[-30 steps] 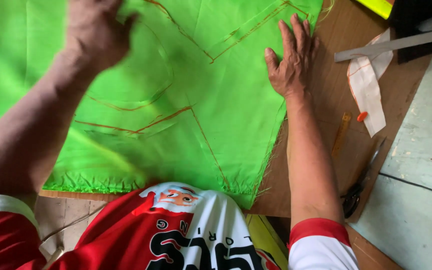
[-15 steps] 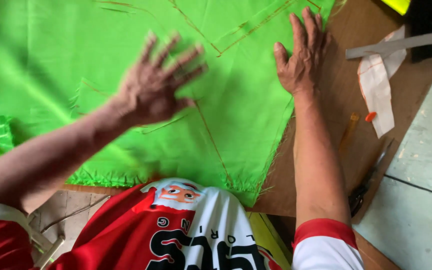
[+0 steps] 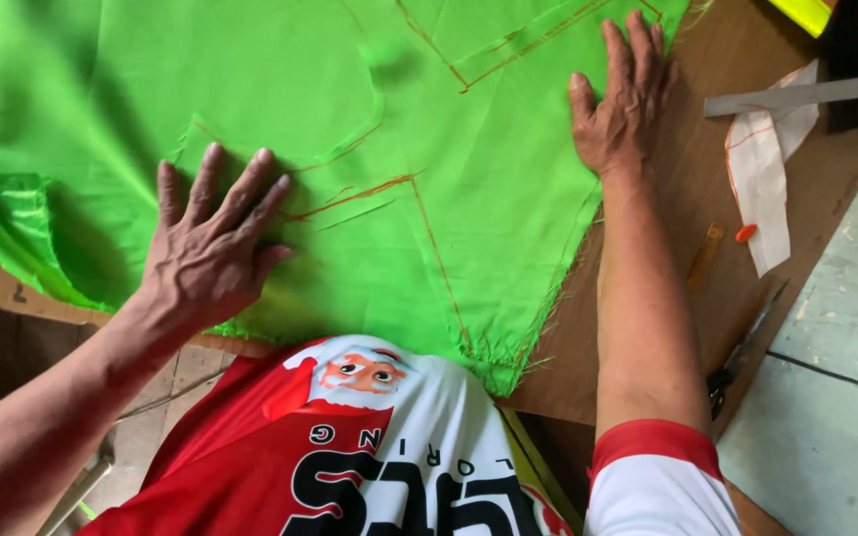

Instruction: A person uses large tailoring scissors to cut out specific pattern shapes from a piece of green fabric following chalk markings.

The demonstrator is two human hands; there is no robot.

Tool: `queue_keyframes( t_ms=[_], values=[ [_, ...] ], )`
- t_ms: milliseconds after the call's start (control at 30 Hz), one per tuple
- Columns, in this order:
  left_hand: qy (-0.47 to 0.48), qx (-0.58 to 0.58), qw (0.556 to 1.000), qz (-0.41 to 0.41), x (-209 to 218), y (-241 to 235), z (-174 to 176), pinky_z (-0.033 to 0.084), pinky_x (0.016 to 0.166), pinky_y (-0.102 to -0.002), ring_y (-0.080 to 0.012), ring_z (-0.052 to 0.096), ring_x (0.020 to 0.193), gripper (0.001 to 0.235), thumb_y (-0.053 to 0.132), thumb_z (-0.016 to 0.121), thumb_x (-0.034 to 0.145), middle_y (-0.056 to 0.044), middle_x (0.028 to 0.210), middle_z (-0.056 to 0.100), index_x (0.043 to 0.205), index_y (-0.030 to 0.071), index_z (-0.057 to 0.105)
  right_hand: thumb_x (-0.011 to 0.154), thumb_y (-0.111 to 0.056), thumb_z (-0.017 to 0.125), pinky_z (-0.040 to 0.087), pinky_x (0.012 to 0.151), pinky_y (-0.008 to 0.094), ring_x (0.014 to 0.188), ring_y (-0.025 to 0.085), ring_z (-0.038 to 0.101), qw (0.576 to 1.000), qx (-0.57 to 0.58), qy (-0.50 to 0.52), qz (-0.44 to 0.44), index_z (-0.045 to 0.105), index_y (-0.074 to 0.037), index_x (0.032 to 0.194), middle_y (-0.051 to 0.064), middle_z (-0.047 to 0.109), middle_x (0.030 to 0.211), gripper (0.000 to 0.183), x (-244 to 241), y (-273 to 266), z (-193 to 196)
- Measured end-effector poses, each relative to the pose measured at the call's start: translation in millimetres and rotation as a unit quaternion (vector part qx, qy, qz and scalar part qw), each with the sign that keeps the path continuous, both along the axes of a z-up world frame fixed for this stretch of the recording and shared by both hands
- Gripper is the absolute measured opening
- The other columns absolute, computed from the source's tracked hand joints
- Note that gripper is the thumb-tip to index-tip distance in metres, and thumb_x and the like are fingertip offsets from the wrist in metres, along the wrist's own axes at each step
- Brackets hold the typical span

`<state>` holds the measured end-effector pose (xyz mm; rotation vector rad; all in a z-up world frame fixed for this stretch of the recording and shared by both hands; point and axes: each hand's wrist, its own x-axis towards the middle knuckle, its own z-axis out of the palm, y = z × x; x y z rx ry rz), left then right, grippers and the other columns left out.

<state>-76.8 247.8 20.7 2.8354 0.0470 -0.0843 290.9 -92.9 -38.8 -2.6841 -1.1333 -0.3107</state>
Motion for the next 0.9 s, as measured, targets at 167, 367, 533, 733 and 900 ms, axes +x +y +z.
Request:
queue_keyframes(
  t_ms=[167,367,533,733,900],
  values=[
    [0.034,-0.021,0.998,0.047,-15.8,-5.9,10.3,0.004,0.114,-0.08,-0.0437,0.009,0.156,0.075,0.054,0.046,0.093,0.0,0.171,0.021,0.159,0.019,0.038,0.108,-0.052,0.038,0.028,0.111,0.062,0.146,0.04,0.028,0.999,-0.025,0.038,-0.01,0.047,-0.007,0.154,0.019,0.036,0.158,0.065,0.4,5.9,6.4],
    [0.013,-0.046,0.997,-0.064,47.1,-21.2,8.8,-0.002,0.118,-0.069,-0.0401,0.005,0.154,0.071,0.056,0.039,0.099,0.0,0.169,0.013,0.16,0.022,0.029,0.098,-0.075,0.013,0.012,0.115,0.076,0.155,0.039,0.013,0.987,-0.067,0.133,-0.051,0.027,-0.014,0.164,0.013,0.014,0.168,0.091,-20.9,16.6,39.0],
    [-0.013,-0.126,0.986,-0.104,133.9,-47.4,4.1,-0.002,0.122,-0.058,-0.0357,0.002,0.154,0.063,0.037,0.042,0.104,-0.006,0.168,0.009,0.16,0.012,0.03,0.098,-0.077,0.013,0.003,0.127,0.067,0.16,0.03,0.005,0.991,-0.06,0.115,0.035,0.02,-0.021,0.166,0.007,0.003,0.171,0.089,-104.9,70.8,38.9],
    [0.057,-0.06,0.992,-0.099,168.5,-34.6,-13.6,-0.005,0.12,-0.058,-0.037,0.004,0.153,0.075,0.068,0.015,0.099,-0.006,0.168,0.012,0.16,0.025,0.021,0.095,-0.081,0.007,-0.002,0.129,0.06,0.162,0.027,-0.003,0.977,-0.157,0.13,0.063,0.001,-0.029,0.165,0.001,-0.007,0.172,0.088,-145.7,81.2,6.0],
    [0.031,0.068,0.997,-0.014,198.5,34.6,-42.0,0.029,0.088,-0.055,-0.0378,0.044,0.115,0.049,0.062,0.039,0.11,-0.009,0.13,0.046,0.133,0.02,0.05,0.099,-0.078,0.014,0.002,0.129,0.059,0.161,0.029,0.0,0.976,-0.174,0.12,0.054,0.008,-0.026,0.167,0.002,-0.002,0.172,0.085,-143.9,81.7,14.5]
  ],
)
